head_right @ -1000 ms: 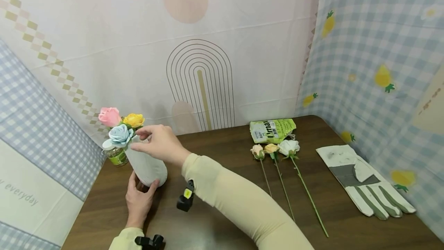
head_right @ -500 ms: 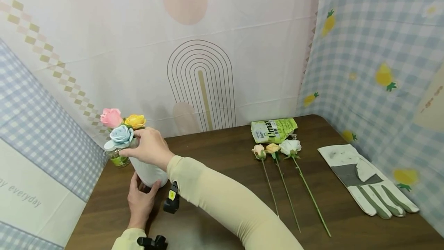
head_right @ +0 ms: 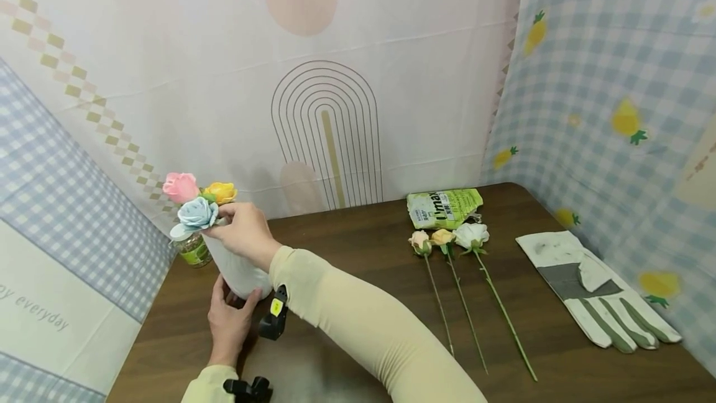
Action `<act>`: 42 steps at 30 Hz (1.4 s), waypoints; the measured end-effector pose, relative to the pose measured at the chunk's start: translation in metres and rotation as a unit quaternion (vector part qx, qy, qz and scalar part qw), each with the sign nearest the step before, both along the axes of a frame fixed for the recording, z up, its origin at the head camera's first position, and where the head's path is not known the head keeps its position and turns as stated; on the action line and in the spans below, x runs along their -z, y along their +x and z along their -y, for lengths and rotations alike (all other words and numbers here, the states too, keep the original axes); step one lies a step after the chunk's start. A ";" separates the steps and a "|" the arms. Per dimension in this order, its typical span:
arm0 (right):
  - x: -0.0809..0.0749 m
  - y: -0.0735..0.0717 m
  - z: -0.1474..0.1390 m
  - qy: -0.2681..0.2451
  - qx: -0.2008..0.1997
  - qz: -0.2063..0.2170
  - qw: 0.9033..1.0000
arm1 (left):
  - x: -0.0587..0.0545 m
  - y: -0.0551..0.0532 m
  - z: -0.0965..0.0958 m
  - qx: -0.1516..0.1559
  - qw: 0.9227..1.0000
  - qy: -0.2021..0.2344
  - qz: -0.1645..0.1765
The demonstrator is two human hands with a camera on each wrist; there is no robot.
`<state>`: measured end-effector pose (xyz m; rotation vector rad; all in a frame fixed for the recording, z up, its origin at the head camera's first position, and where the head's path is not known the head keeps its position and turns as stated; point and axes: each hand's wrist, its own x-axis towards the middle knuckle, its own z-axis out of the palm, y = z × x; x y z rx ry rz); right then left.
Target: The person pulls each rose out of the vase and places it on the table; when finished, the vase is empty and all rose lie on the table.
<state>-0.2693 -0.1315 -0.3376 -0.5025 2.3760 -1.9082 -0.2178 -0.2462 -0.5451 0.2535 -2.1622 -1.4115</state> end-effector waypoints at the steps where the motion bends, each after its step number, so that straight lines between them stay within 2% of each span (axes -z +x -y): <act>1: 0.000 0.000 0.000 -0.008 0.001 0.002 1.000 | 0.000 0.000 0.000 0.000 1.000 0.001 0.000; 9: -0.008 -0.004 -0.003 -0.063 -0.006 -0.026 0.998 | -0.004 -0.002 0.000 0.002 1.000 0.000 0.010; 16: -0.020 -0.005 -0.008 -0.121 -0.047 -0.049 0.990 | -0.003 -0.003 0.001 -0.002 1.000 -0.001 0.017; 22: -0.028 -0.005 -0.013 -0.132 -0.060 -0.076 0.987 | -0.002 -0.002 0.001 -0.008 1.000 -0.004 0.014; 30: -0.031 -0.005 -0.016 -0.165 -0.082 -0.068 0.980 | -0.002 -0.002 0.000 -0.010 1.000 -0.008 0.012; 32: -0.031 -0.007 -0.015 -0.159 -0.077 -0.076 0.981 | -0.001 -0.002 -0.001 -0.012 1.000 -0.009 0.010; 38: -0.021 -0.017 -0.020 -0.079 -0.048 -0.089 0.992 | 0.000 -0.001 -0.001 -0.013 1.000 -0.011 0.008; 42: -0.014 -0.020 -0.027 -0.030 -0.044 -0.112 0.992 | -0.001 -0.001 -0.001 -0.012 1.000 -0.011 0.003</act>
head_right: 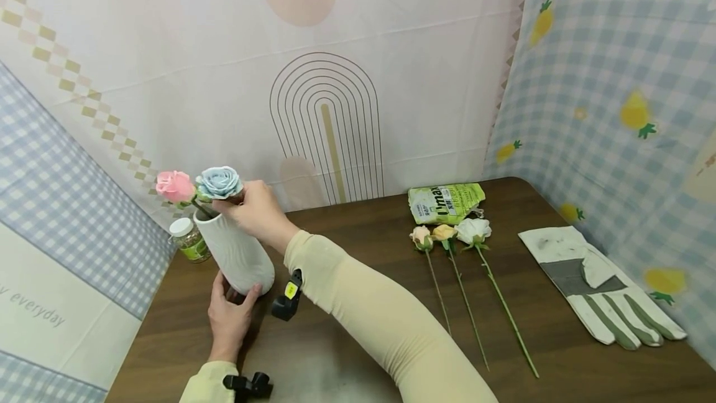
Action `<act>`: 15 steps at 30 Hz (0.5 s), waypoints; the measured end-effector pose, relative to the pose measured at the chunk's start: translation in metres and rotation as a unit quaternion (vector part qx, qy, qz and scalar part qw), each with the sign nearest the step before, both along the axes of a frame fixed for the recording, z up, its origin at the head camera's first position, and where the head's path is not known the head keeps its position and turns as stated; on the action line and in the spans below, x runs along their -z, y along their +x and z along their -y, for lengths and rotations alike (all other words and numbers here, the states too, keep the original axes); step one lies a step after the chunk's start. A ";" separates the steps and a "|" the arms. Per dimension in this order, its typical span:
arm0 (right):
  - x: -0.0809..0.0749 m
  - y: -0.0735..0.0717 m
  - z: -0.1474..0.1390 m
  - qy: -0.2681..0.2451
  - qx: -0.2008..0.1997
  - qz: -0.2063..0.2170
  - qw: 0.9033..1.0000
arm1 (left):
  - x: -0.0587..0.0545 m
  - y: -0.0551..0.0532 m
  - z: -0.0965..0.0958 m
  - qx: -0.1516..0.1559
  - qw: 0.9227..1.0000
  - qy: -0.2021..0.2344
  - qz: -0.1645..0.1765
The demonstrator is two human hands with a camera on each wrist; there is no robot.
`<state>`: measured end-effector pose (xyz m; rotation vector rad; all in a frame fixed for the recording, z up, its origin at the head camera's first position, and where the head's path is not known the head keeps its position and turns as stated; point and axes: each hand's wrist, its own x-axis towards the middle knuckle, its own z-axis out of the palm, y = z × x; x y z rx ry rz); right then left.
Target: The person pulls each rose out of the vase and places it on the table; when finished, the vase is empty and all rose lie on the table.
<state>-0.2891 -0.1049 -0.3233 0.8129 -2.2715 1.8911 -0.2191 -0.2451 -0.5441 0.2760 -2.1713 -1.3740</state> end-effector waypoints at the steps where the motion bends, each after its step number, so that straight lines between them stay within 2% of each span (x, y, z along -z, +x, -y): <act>1: 0.002 -0.001 -0.002 0.014 0.002 -0.012 1.000 | 0.000 0.000 0.000 0.000 1.000 0.000 -0.001; 4: 0.006 -0.003 -0.005 0.057 0.013 -0.049 0.997 | 0.000 0.000 0.000 -0.002 1.000 0.005 -0.002; 8: 0.011 -0.005 -0.007 0.082 0.020 -0.078 0.993 | 0.000 0.001 0.000 -0.004 1.000 0.007 -0.001; 12: 0.012 -0.008 -0.006 0.084 0.029 -0.095 0.991 | -0.001 0.000 -0.001 -0.001 1.000 0.004 -0.002; 15: 0.009 -0.009 -0.008 0.061 0.030 -0.099 0.993 | -0.001 0.000 -0.001 0.002 1.000 0.004 -0.003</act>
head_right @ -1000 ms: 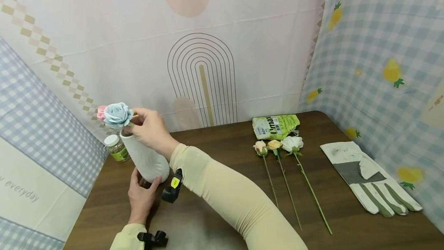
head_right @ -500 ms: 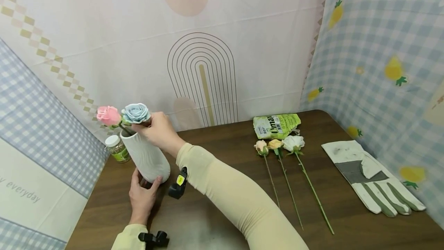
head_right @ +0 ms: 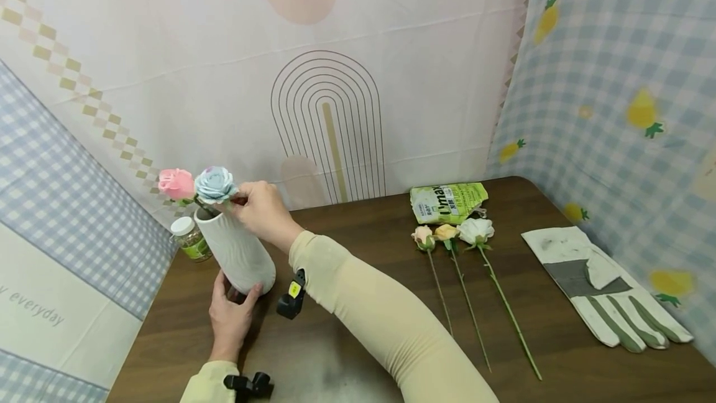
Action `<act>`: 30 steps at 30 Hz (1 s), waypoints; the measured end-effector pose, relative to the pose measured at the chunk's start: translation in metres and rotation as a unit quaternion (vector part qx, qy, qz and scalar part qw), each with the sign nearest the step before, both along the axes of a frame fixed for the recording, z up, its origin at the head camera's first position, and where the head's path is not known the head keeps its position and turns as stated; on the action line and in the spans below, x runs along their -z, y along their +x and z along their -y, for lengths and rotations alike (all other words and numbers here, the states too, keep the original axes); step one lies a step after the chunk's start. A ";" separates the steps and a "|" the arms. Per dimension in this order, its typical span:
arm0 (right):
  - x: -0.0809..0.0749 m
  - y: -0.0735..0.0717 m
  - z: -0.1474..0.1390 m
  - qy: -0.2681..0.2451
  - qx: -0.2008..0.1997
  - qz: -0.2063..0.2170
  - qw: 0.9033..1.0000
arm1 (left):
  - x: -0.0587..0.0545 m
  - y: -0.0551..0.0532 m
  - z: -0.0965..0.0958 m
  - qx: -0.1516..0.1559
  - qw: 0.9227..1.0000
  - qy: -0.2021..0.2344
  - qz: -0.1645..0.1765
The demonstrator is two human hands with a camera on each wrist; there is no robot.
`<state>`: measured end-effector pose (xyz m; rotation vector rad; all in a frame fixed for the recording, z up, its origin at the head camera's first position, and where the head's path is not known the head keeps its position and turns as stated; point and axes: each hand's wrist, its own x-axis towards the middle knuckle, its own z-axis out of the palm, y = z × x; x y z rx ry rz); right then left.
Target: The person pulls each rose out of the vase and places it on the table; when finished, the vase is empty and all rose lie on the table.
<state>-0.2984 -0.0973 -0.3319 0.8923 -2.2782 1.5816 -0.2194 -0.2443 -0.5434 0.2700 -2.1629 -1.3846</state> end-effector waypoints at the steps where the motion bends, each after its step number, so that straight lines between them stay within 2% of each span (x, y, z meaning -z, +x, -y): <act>1: -0.002 0.000 -0.001 -0.014 -0.004 0.000 1.000 | 0.000 0.000 0.000 0.002 1.000 0.000 -0.001; 7: -0.012 0.001 -0.012 -0.087 -0.021 -0.025 0.996 | -0.001 -0.001 -0.001 -0.001 1.000 0.001 -0.007; 14: -0.006 -0.002 -0.025 -0.102 -0.005 -0.039 0.994 | 0.001 0.000 -0.001 -0.001 1.000 0.001 -0.003; 20: -0.006 -0.004 -0.037 -0.151 -0.012 -0.029 0.988 | 0.002 0.000 -0.001 -0.004 1.000 -0.004 -0.004; 25: -0.013 -0.001 -0.053 -0.213 -0.031 -0.009 0.977 | 0.002 -0.002 -0.001 -0.006 1.000 -0.015 -0.021; 30: -0.014 0.001 -0.074 -0.285 -0.052 0.019 0.957 | 0.003 -0.001 -0.001 -0.004 0.999 -0.018 -0.026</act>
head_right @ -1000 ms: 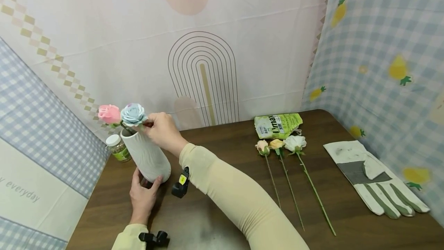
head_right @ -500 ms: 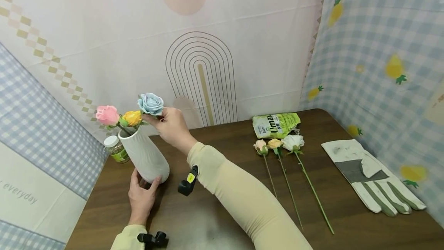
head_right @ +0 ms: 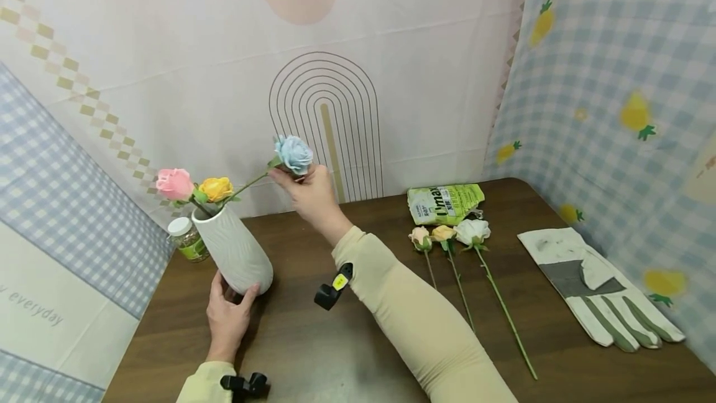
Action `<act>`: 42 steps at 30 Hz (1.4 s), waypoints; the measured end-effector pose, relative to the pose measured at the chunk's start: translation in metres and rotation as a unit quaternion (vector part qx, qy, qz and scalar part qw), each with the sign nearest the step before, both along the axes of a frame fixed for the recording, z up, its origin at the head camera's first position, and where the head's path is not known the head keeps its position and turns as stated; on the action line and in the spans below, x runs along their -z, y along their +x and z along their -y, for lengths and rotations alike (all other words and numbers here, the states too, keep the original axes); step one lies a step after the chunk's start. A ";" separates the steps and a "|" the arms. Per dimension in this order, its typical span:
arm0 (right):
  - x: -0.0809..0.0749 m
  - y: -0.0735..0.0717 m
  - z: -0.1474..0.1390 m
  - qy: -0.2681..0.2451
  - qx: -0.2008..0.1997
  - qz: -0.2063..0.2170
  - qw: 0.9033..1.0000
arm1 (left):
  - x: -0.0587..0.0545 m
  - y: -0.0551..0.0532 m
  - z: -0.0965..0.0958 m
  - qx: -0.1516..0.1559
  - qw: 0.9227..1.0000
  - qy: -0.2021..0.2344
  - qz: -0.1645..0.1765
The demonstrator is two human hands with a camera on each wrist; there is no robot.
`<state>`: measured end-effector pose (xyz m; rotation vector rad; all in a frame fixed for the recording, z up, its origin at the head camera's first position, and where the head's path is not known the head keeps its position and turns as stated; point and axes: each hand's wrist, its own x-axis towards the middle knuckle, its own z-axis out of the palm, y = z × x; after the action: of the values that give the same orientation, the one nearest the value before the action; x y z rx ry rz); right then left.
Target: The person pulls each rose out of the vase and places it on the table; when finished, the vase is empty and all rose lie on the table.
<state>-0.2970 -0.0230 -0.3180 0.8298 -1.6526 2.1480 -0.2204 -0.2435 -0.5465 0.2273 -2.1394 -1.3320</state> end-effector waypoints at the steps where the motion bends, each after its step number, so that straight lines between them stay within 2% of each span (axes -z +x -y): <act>1: 0.002 -0.001 -0.005 -0.013 -0.004 0.004 1.000 | 0.000 0.000 0.000 -0.001 1.000 -0.001 0.000; 3: 0.007 -0.005 -0.014 -0.034 -0.005 0.019 0.999 | 0.000 0.001 0.000 -0.002 1.000 -0.001 0.002; 8: 0.015 -0.008 -0.047 -0.066 0.030 0.061 0.996 | 0.001 0.001 0.001 0.002 1.000 0.006 0.002; 11: 0.018 -0.005 -0.072 -0.088 0.048 0.087 0.991 | 0.000 0.001 0.000 0.005 1.000 0.008 0.001; 15: 0.025 0.005 -0.108 -0.105 0.049 0.106 0.988 | 0.000 -0.001 -0.001 0.004 1.000 0.008 0.003; 17: 0.033 0.009 -0.125 -0.089 0.046 0.111 0.989 | 0.000 -0.001 -0.001 0.001 1.000 0.007 0.005; 21: 0.057 0.016 -0.152 -0.015 0.056 0.136 0.989 | 0.000 -0.001 0.000 -0.001 1.000 0.007 0.005; 25: 0.083 0.022 -0.176 0.053 0.073 0.176 0.980 | 0.001 -0.001 0.000 0.000 1.000 0.009 0.002; 29: 0.102 0.027 -0.196 0.098 0.096 0.190 0.972 | 0.001 0.000 0.000 -0.002 1.000 0.010 0.003; 38: 0.128 0.028 -0.202 0.122 0.171 0.179 0.961 | 0.001 0.000 0.000 0.001 1.000 0.009 -0.008; 42: 0.140 0.025 -0.195 0.120 0.167 0.187 0.961 | 0.002 -0.001 0.000 0.002 1.000 0.012 -0.007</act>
<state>-0.2722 0.1721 -0.4584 0.1735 -2.0927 1.9731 -0.2211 -0.2431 -0.5482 0.2227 -2.1136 -1.3571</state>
